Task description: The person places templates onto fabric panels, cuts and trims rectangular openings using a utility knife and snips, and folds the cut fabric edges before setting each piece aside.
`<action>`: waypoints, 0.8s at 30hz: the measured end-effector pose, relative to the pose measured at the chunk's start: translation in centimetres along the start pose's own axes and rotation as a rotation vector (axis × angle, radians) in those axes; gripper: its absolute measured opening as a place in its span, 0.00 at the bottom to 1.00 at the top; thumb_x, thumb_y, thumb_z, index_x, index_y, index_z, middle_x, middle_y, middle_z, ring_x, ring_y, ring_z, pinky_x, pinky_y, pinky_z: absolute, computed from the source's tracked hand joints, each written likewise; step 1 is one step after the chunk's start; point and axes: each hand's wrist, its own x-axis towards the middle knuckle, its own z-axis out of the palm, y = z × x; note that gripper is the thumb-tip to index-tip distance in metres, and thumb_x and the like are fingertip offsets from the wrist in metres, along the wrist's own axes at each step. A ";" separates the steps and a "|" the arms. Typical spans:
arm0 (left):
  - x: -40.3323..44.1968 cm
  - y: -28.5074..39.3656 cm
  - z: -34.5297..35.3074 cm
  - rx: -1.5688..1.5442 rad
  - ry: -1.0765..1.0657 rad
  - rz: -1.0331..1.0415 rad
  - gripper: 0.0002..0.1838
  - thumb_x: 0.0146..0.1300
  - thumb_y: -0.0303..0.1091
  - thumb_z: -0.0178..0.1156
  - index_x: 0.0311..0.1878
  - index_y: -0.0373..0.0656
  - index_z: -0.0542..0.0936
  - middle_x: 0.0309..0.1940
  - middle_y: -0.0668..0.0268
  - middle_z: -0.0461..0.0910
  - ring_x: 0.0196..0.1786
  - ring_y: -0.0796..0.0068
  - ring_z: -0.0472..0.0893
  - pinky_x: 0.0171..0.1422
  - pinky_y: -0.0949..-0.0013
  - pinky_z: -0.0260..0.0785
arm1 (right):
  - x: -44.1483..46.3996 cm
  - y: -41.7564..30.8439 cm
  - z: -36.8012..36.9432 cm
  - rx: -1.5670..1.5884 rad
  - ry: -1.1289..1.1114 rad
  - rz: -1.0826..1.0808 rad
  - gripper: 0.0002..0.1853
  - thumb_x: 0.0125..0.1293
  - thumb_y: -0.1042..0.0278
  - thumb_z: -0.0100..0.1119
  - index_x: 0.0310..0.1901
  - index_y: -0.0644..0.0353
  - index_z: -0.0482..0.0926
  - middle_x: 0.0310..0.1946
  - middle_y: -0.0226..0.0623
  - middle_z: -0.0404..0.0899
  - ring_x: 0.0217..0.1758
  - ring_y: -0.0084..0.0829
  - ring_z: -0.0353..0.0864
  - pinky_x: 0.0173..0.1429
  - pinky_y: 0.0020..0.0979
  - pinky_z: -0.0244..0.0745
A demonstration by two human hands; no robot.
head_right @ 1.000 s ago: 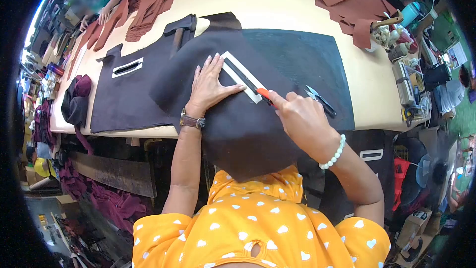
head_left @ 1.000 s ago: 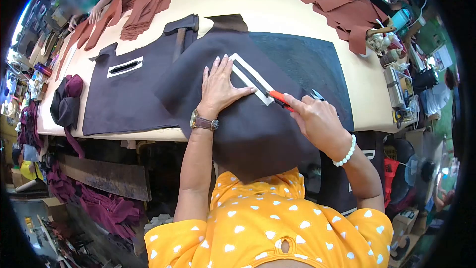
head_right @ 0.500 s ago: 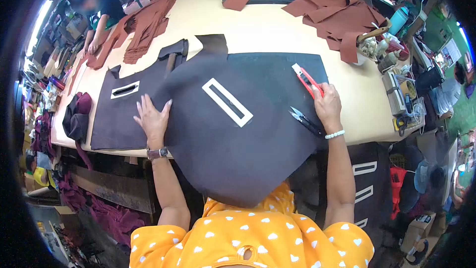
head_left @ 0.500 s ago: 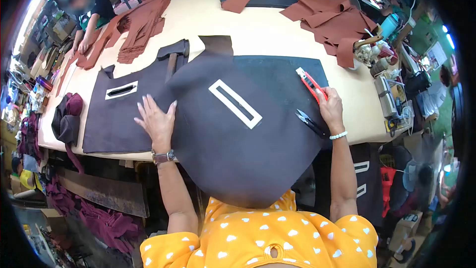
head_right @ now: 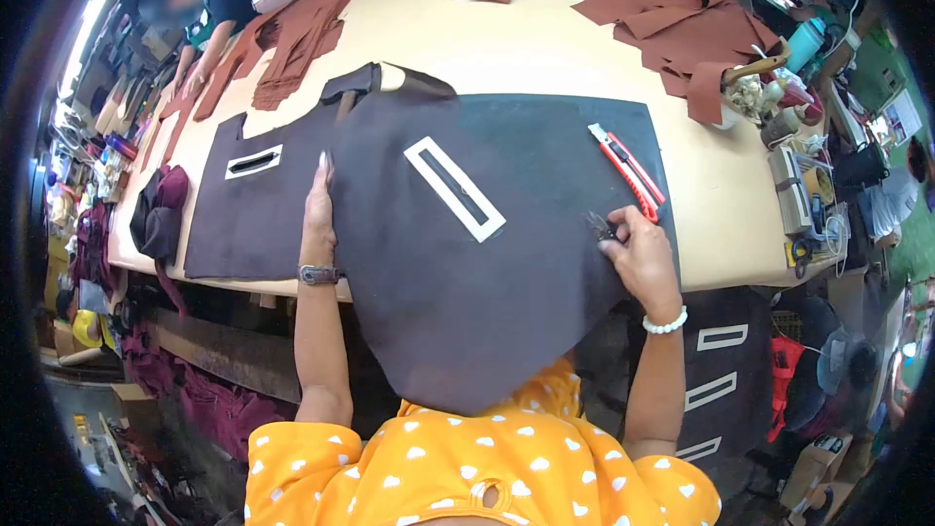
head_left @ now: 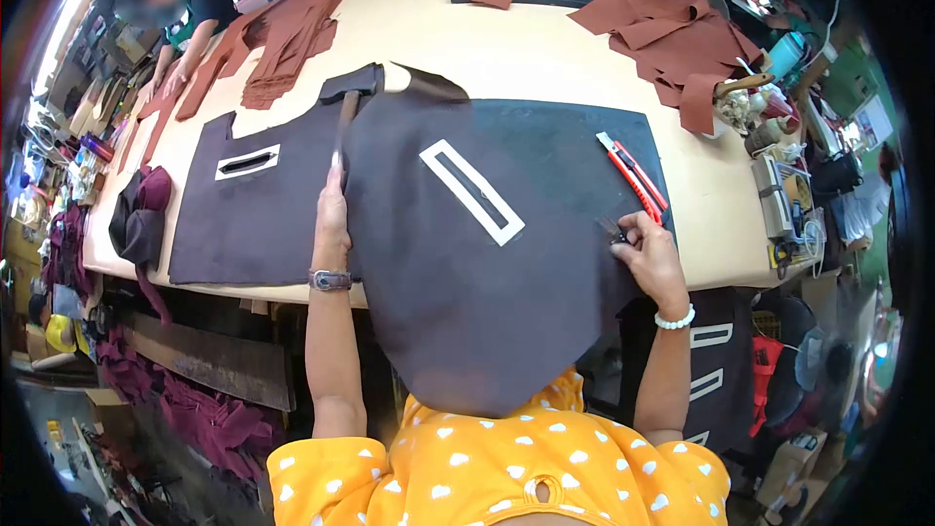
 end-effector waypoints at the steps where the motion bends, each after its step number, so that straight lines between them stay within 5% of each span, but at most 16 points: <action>1: -0.5 0.3 0.0 0.095 -0.030 -0.026 0.22 0.64 0.35 0.57 0.57 0.31 0.70 0.50 0.57 0.76 0.45 0.74 0.78 0.51 0.76 0.70 | 0.1 -0.3 0.0 -0.015 0.006 -0.008 0.14 0.50 0.76 0.64 0.40 0.67 0.76 0.26 0.42 0.75 0.29 0.37 0.76 0.37 0.33 0.70; 7: -1.4 0.1 -1.8 0.750 -0.280 -0.070 0.22 0.62 0.38 0.59 0.52 0.30 0.74 0.43 0.58 0.79 0.42 0.74 0.79 0.47 0.73 0.72 | 2.4 -6.0 2.8 0.288 0.084 -0.339 0.08 0.61 0.75 0.55 0.40 0.69 0.76 0.24 0.41 0.76 0.25 0.28 0.75 0.34 0.29 0.70; 10: -1.5 -0.9 -1.3 0.600 -0.206 0.167 0.19 0.64 0.35 0.57 0.51 0.29 0.74 0.43 0.58 0.79 0.40 0.75 0.79 0.44 0.73 0.73 | 4.0 -9.4 6.6 0.590 -0.074 -0.400 0.10 0.65 0.74 0.49 0.44 0.69 0.76 0.24 0.36 0.76 0.24 0.20 0.73 0.31 0.24 0.69; 12: -0.4 -1.5 -1.3 0.420 -0.129 0.140 0.19 0.65 0.33 0.55 0.53 0.28 0.72 0.44 0.57 0.79 0.41 0.73 0.80 0.45 0.71 0.74 | 4.8 -10.7 8.8 0.750 -0.327 -0.215 0.12 0.67 0.74 0.47 0.47 0.70 0.76 0.24 0.32 0.75 0.24 0.17 0.71 0.31 0.21 0.68; 15: -1.2 -1.6 0.5 0.161 -0.047 -0.006 0.24 0.64 0.38 0.58 0.53 0.25 0.72 0.46 0.54 0.78 0.43 0.70 0.80 0.47 0.71 0.75 | 4.7 -9.5 12.1 0.781 -0.295 -0.141 0.15 0.69 0.69 0.45 0.48 0.70 0.76 0.21 0.30 0.73 0.23 0.15 0.69 0.29 0.21 0.67; 18: -2.2 -1.6 1.4 0.174 -0.119 -0.129 0.29 0.60 0.41 0.62 0.52 0.22 0.71 0.45 0.51 0.77 0.47 0.70 0.78 0.50 0.71 0.72 | 2.7 -9.1 12.1 0.748 -0.238 -0.154 0.18 0.70 0.63 0.45 0.49 0.70 0.75 0.20 0.29 0.72 0.22 0.16 0.67 0.27 0.21 0.65; 19: -1.8 -2.0 0.9 0.399 -0.082 -0.114 0.30 0.55 0.42 0.67 0.48 0.20 0.72 0.41 0.49 0.78 0.45 0.69 0.79 0.48 0.72 0.73 | 1.8 -8.6 11.9 0.737 -0.240 -0.162 0.18 0.70 0.63 0.45 0.50 0.70 0.75 0.20 0.29 0.72 0.22 0.16 0.67 0.27 0.21 0.65; 24: -4.0 -2.6 1.3 0.423 -0.171 0.026 0.20 0.57 0.35 0.65 0.43 0.25 0.77 0.37 0.56 0.80 0.40 0.74 0.79 0.45 0.74 0.73 | -2.1 -8.7 10.5 0.760 -0.241 -0.025 0.18 0.70 0.64 0.45 0.53 0.68 0.73 0.24 0.27 0.72 0.25 0.15 0.67 0.29 0.20 0.65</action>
